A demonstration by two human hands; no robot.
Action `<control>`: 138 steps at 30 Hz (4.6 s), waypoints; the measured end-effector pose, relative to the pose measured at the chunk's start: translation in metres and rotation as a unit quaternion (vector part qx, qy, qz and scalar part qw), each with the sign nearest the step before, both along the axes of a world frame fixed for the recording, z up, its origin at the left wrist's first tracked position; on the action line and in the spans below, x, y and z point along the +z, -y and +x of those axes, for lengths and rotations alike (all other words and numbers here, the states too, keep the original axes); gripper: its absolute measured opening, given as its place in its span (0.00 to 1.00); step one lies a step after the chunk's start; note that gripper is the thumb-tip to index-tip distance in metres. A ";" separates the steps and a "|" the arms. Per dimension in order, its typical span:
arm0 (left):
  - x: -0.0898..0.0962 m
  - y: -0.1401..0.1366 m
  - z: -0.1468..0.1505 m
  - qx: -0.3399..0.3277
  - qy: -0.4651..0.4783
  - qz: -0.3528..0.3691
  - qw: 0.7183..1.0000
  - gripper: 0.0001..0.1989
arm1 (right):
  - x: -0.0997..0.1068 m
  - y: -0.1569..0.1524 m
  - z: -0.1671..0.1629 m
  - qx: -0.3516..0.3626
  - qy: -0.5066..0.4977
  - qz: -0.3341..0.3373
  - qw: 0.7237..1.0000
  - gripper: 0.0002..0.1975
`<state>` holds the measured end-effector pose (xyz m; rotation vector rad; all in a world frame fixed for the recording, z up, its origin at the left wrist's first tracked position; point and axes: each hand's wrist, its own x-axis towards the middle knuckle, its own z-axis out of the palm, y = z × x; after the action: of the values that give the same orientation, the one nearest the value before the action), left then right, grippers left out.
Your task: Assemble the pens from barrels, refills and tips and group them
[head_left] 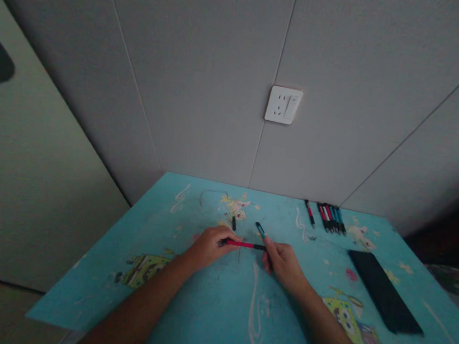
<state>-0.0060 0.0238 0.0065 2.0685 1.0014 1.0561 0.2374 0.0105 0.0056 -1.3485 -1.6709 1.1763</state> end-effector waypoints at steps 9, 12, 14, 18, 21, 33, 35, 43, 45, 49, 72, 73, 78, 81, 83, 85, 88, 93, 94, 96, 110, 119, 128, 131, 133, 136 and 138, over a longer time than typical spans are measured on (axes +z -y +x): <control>0.000 -0.004 -0.006 0.039 0.016 -0.016 0.999 0.08 | 0.016 -0.002 0.007 0.020 0.016 0.127 0.992 0.17; 0.001 -0.003 -0.005 0.022 0.016 -0.009 1.000 0.08 | 0.014 0.000 0.007 0.023 0.063 0.143 0.987 0.18; 0.002 -0.002 -0.004 0.014 0.017 -0.007 1.000 0.07 | 0.013 0.002 0.006 0.031 0.082 0.119 0.989 0.25; 0.003 -0.002 -0.006 0.013 0.013 -0.011 1.000 0.08 | 0.017 0.002 0.007 0.055 0.070 0.128 0.988 0.21; 0.002 -0.003 -0.006 0.018 0.018 -0.027 0.999 0.08 | 0.021 0.001 0.008 0.067 0.063 0.176 0.980 0.15; 0.007 0.000 0.016 0.096 0.385 -0.184 0.899 0.23 | 0.006 0.019 -0.031 0.023 0.023 0.156 0.987 0.10; 0.008 0.001 0.019 0.109 0.413 -0.181 0.886 0.23 | 0.004 0.024 -0.040 0.007 0.014 0.144 0.989 0.11; 0.013 0.007 0.022 0.090 0.426 -0.161 0.886 0.16 | 0.010 0.038 -0.054 0.007 -0.018 0.111 0.994 0.09; 0.013 0.007 0.022 0.080 0.426 -0.158 0.887 0.15 | 0.011 0.040 -0.055 0.009 -0.016 0.105 0.994 0.09; 0.014 0.006 0.020 0.068 0.427 -0.171 0.885 0.14 | 0.011 0.042 -0.056 0.022 -0.014 0.089 0.996 0.10; 0.015 0.004 0.020 0.074 0.476 -0.192 0.855 0.19 | 0.005 0.034 -0.054 0.039 -0.112 0.009 0.993 0.16; 0.015 0.004 0.021 0.070 0.477 -0.190 0.855 0.19 | 0.005 0.033 -0.053 0.038 -0.107 0.013 0.993 0.14; 0.014 0.004 0.022 0.059 0.492 -0.180 0.850 0.18 | 0.004 0.027 -0.052 0.057 -0.160 -0.010 0.985 0.16; 0.015 0.004 0.022 0.057 0.498 -0.179 0.846 0.20 | 0.003 0.025 -0.051 0.027 -0.212 -0.028 0.976 0.19; 0.015 0.005 0.022 0.046 0.500 -0.184 0.845 0.21 | 0.004 0.024 -0.049 0.005 -0.202 -0.029 0.979 0.18; 0.014 0.005 0.024 0.026 0.499 -0.188 0.845 0.21 | 0.007 0.023 -0.045 -0.029 -0.164 -0.023 0.986 0.17; 0.012 0.007 0.025 -0.004 0.493 -0.195 0.848 0.17 | 0.009 0.019 -0.039 -0.065 -0.127 -0.034 0.989 0.26; 0.011 0.007 0.025 -0.013 0.480 -0.208 0.852 0.10 | 0.010 0.012 -0.031 -0.039 -0.144 0.002 0.989 0.21; 0.011 0.007 0.025 -0.013 0.481 -0.210 0.851 0.10 | 0.011 0.012 -0.029 -0.039 -0.139 0.027 0.989 0.19; 0.012 0.008 0.024 -0.020 0.483 -0.215 0.848 0.10 | 0.013 0.011 -0.026 -0.044 -0.115 0.071 0.990 0.18; 0.011 0.002 0.018 0.019 0.491 -0.215 0.844 0.13 | 0.021 -0.013 0.041 -0.185 0.257 0.231 0.920 0.21; 0.001 -0.005 0.015 0.075 0.510 -0.211 0.830 0.21 | -0.011 -0.035 0.115 -0.267 0.525 0.217 0.779 0.16; 0.005 -0.004 0.016 0.057 0.532 -0.212 0.818 0.15 | -0.004 -0.039 0.107 -0.238 0.482 0.234 0.810 0.13; 0.008 -0.002 0.018 0.038 0.541 -0.219 0.811 0.13 | 0.006 -0.033 0.083 -0.196 0.299 0.261 0.897 0.15; 0.011 0.000 0.020 0.024 0.549 -0.223 0.805 0.13 | 0.011 -0.025 0.059 -0.182 0.155 0.243 0.940 0.16; 0.014 0.002 0.021 0.013 0.553 -0.227 0.801 0.12 | 0.015 -0.011 0.025 -0.142 0.027 0.189 0.971 0.15; 0.016 0.003 0.022 0.012 0.552 -0.228 0.802 0.13 | 0.017 -0.005 0.011 -0.125 -0.007 0.170 0.977 0.14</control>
<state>0.0157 0.0208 0.0224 0.7632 0.5438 1.5323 0.2485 0.0150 0.0223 -1.2813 -1.5532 0.7167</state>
